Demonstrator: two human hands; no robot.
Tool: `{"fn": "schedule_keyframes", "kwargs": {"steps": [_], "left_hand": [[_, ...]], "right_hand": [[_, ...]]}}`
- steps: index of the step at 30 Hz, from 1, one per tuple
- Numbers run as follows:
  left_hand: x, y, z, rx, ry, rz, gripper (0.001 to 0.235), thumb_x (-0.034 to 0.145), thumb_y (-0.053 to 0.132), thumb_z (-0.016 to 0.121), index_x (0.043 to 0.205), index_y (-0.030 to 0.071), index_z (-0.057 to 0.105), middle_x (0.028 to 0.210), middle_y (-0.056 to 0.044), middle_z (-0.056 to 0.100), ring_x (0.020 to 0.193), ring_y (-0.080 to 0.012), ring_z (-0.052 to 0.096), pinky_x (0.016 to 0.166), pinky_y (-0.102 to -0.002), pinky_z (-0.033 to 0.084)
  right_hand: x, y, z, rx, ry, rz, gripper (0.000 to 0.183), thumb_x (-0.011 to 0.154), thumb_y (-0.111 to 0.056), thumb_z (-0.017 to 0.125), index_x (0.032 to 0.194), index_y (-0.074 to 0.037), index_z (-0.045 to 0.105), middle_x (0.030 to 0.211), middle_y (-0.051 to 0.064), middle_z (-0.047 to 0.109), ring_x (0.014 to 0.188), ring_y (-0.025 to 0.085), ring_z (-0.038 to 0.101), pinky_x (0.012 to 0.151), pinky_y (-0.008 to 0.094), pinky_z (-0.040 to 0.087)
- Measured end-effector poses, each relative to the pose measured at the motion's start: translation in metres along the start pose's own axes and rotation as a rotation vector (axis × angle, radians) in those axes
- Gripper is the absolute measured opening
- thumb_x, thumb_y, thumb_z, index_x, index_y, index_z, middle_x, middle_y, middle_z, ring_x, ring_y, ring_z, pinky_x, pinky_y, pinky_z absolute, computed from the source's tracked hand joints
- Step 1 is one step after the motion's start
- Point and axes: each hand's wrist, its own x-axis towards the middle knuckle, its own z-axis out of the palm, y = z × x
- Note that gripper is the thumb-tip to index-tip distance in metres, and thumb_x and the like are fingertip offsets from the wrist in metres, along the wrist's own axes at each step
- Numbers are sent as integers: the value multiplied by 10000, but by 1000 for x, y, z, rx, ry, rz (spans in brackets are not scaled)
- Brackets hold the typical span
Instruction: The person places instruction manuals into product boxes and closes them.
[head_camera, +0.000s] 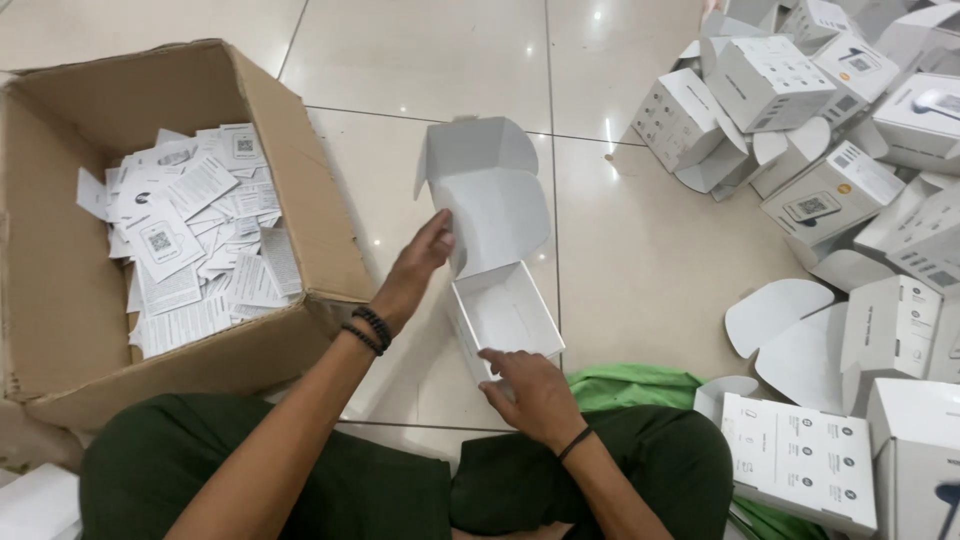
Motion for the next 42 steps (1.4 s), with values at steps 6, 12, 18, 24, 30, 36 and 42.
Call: {"fn": "schedule_keyframes", "kwargs": {"steps": [6, 12, 18, 24, 30, 36, 42], "left_hand": [[-1, -40, -33, 912, -113, 2, 710, 982, 471, 618, 1500, 21, 435, 1516, -198, 485, 1382, -336, 476, 1121, -439, 407], [-8, 66, -113, 1116, 180, 2, 253, 978, 314, 576, 1074, 153, 745, 964, -113, 762, 891, -335, 713, 800, -472, 563], [-8, 44, -286, 1359, 499, -246, 224, 957, 175, 584, 1073, 151, 774, 1020, -126, 756, 941, -342, 712, 828, -493, 564], [-38, -10, -371, 2008, 83, -161, 499, 946, 92, 579, 1408, 274, 629, 1500, -70, 517, 1293, -277, 549, 965, -460, 525], [-35, -25, -381, 2209, -96, -17, 537, 872, 168, 567, 1383, 331, 594, 1565, -25, 383, 1381, -237, 388, 1021, -451, 443], [-40, 25, -358, 2242, 37, 56, 143, 968, 211, 606, 1008, 223, 744, 1291, -3, 649, 1324, -210, 557, 1127, -459, 454], [-26, 85, -316, 955, 454, 217, 210, 953, 172, 781, 1019, 11, 662, 847, -79, 697, 722, -220, 675, 664, -377, 545]], "right_hand": [[0, -2, 36, -151, -114, -189, 224, 890, -60, 628, 1100, -78, 701, 981, 51, 710, 962, 245, 647, 815, 393, 502], [17, -23, 57, -119, -143, -214, 231, 874, -42, 644, 1099, -39, 698, 990, 69, 709, 959, 244, 642, 822, 377, 512], [22, -32, 79, -169, -239, -263, 203, 890, -76, 665, 1086, -90, 715, 1004, 44, 713, 1022, 230, 643, 873, 387, 505], [51, -80, 63, -153, 38, -326, 377, 812, -179, 753, 1171, -82, 692, 1109, 77, 664, 1121, 281, 593, 954, 445, 466], [104, -118, 69, -89, 178, -378, 345, 822, -123, 759, 1157, -86, 685, 1157, 60, 672, 1151, 282, 590, 987, 430, 477], [154, -142, 80, 123, 254, -349, 274, 888, -73, 729, 1157, -62, 681, 1199, 86, 675, 1215, 298, 592, 1035, 417, 498], [227, -146, 102, 612, 288, -35, 462, 972, -171, 713, 1376, -51, 523, 1387, 110, 571, 1254, 233, 579, 972, 354, 572]]}}
